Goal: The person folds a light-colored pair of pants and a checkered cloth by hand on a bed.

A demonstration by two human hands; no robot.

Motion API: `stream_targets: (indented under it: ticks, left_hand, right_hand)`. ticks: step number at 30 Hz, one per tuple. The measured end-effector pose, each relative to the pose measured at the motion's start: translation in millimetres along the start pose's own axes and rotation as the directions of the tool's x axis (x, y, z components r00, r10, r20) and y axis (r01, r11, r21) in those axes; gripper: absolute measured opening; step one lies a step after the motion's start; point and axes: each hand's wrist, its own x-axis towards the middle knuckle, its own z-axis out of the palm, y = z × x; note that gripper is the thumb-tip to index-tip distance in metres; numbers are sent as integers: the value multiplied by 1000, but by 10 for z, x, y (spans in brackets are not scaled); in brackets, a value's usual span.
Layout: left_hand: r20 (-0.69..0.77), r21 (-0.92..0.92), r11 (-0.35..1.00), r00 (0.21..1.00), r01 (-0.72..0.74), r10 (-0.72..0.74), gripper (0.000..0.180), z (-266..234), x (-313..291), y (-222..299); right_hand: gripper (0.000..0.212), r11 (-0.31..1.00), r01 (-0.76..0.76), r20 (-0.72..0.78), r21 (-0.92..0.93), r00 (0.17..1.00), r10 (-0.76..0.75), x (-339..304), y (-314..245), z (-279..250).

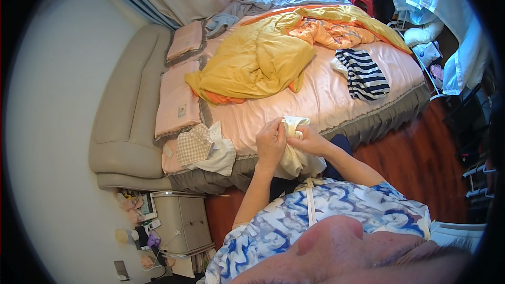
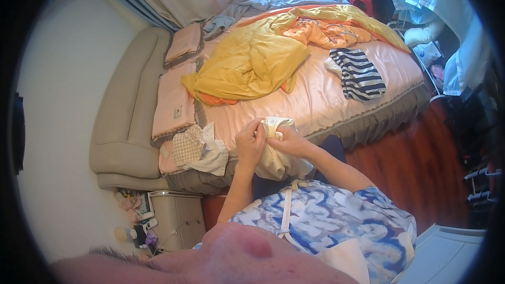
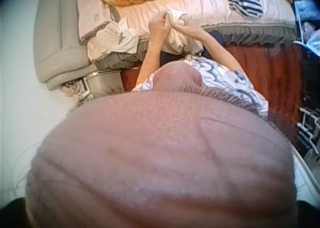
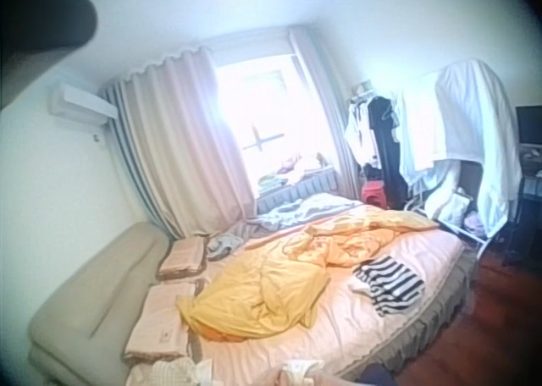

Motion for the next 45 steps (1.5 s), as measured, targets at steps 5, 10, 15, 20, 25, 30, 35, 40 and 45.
stream_targets:
  ticks: [5,10,15,20,25,30,35,40,45]
  left_hand:
    - [-76,-61,998,997,-1,-4,17,152,-56,83]
    - [37,-180,958,974,225,-222,14,225,-223,-182]
    - [295,-419,713,827,562,-479,14,328,-273,-378]
    - [341,-286,844,871,454,-353,25,430,-301,-647]
    - [523,-138,837,756,530,-392,33,389,-370,-1028]
    - [546,37,931,773,363,-324,37,291,-340,-724]
    - [766,-175,627,505,759,-399,28,259,-404,-615]
    - [765,-214,526,476,823,-434,22,366,-520,-718]
    - [787,-192,586,480,787,-387,33,485,-526,-850]
  right_hand:
    - [27,976,-117,-197,182,968,153,31,104,-65]
    - [23,924,-34,-353,381,919,179,76,-37,-93]
    - [23,916,-20,-370,400,911,181,59,88,-102]
    - [24,927,-77,-338,367,917,210,12,111,-76]
    - [27,936,-84,-271,342,945,184,38,155,-44]
    - [27,925,-112,-264,363,940,217,1,182,-57]
    - [23,918,-139,-246,371,939,242,-16,68,10]
    - [24,917,-166,-215,363,942,256,-25,68,0]
    - [23,923,-147,-246,355,938,244,-32,127,-58]
